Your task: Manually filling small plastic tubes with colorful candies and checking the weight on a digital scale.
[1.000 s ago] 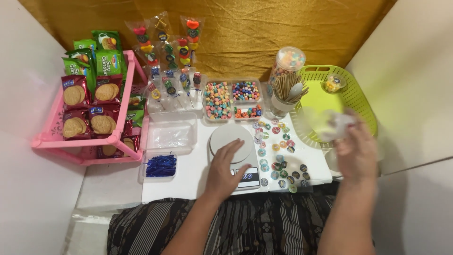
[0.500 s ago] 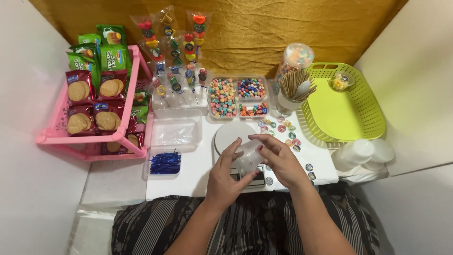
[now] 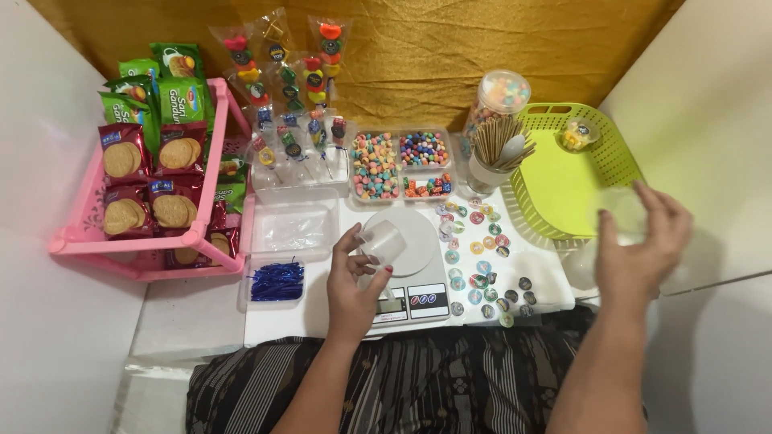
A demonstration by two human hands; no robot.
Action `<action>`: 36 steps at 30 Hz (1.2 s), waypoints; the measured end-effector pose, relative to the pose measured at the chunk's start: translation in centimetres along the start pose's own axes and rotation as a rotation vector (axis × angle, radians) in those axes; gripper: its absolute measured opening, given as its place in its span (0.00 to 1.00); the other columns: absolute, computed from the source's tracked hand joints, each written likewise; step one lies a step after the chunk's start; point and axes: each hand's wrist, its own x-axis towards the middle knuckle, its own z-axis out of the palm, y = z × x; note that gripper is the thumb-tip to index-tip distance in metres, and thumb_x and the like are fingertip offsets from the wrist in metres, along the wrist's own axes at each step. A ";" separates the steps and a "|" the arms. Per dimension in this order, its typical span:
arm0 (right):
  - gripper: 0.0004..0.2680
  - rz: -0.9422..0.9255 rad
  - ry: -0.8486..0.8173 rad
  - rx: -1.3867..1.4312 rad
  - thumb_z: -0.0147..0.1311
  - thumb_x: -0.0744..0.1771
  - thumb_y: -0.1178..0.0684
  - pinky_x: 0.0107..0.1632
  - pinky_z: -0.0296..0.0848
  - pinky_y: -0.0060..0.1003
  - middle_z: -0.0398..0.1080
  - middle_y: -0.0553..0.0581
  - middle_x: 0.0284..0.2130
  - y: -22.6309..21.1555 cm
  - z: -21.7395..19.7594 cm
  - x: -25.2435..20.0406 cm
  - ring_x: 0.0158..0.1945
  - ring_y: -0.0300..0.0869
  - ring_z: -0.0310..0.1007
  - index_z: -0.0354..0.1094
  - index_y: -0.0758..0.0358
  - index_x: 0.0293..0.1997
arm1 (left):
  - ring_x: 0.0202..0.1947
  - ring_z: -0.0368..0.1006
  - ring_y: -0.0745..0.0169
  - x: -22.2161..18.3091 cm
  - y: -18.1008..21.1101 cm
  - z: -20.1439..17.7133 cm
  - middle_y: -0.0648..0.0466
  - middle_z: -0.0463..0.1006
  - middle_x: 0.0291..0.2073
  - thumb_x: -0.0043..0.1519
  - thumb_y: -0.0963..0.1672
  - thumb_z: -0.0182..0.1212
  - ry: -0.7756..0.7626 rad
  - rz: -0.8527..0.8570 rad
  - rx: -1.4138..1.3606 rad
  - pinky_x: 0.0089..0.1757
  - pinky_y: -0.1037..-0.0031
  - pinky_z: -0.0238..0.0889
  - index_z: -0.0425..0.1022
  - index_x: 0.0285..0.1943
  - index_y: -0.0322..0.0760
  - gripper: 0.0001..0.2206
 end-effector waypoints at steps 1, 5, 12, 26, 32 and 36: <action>0.18 -0.002 -0.001 0.001 0.66 0.67 0.64 0.63 0.65 0.53 0.61 0.66 0.55 2.2 0.1 -0.2 0.60 0.57 0.63 0.71 0.66 0.65 | 0.44 0.74 0.63 0.1 -0.2 0.0 0.51 0.73 0.60 0.55 0.41 0.66 0.002 0.000 0.000 0.46 0.72 0.69 0.61 0.71 0.48 0.33; 0.17 0.338 -0.274 -0.223 0.62 0.67 0.59 0.59 0.62 0.61 0.60 0.67 0.55 6.8 0.4 -0.5 0.61 0.62 0.56 0.71 0.61 0.64 | 0.39 0.71 0.66 0.6 -1.2 -0.2 0.50 0.72 0.58 0.56 0.41 0.64 0.028 -0.044 -0.150 0.41 0.77 0.66 0.62 0.72 0.46 0.31; 0.18 0.630 -0.611 -0.360 0.57 0.66 0.60 0.55 0.68 0.64 0.58 0.62 0.63 5.2 1.3 -0.2 0.67 0.56 0.50 0.68 0.52 0.64 | 0.37 0.71 0.68 0.6 -0.6 -0.5 0.59 0.76 0.58 0.54 0.44 0.70 0.037 -0.075 0.058 0.43 0.75 0.62 0.62 0.73 0.51 0.35; 0.15 0.449 -0.984 0.635 0.55 0.67 0.56 0.36 0.71 0.45 0.71 0.69 0.52 -8.1 9.3 -7.6 0.39 0.55 0.68 0.70 0.57 0.62 | 0.53 0.72 0.46 -0.4 -2.0 1.1 0.47 0.70 0.64 0.55 0.47 0.72 -0.158 0.412 0.651 0.49 0.58 0.64 0.55 0.78 0.50 0.40; 0.13 0.707 -0.946 0.728 0.49 0.70 0.55 0.48 0.78 0.47 0.73 0.64 0.52 -10.9 11.0 -9.4 0.51 0.53 0.73 0.71 0.57 0.62 | 0.57 0.66 0.51 -0.4 -4.4 2.1 0.51 0.66 0.65 0.57 0.49 0.67 -0.102 0.650 0.751 0.51 0.62 0.59 0.64 0.72 0.49 0.31; 0.13 0.960 -0.744 0.948 0.48 0.71 0.54 0.49 0.79 0.49 0.66 0.64 0.48 -8.1 12.2 -9.9 0.48 0.50 0.71 0.66 0.68 0.62 | 0.40 0.71 0.61 -0.7 -6.6 3.1 0.62 0.73 0.35 0.61 0.52 0.63 -0.203 0.732 0.640 0.42 0.69 0.63 0.79 0.50 0.48 0.13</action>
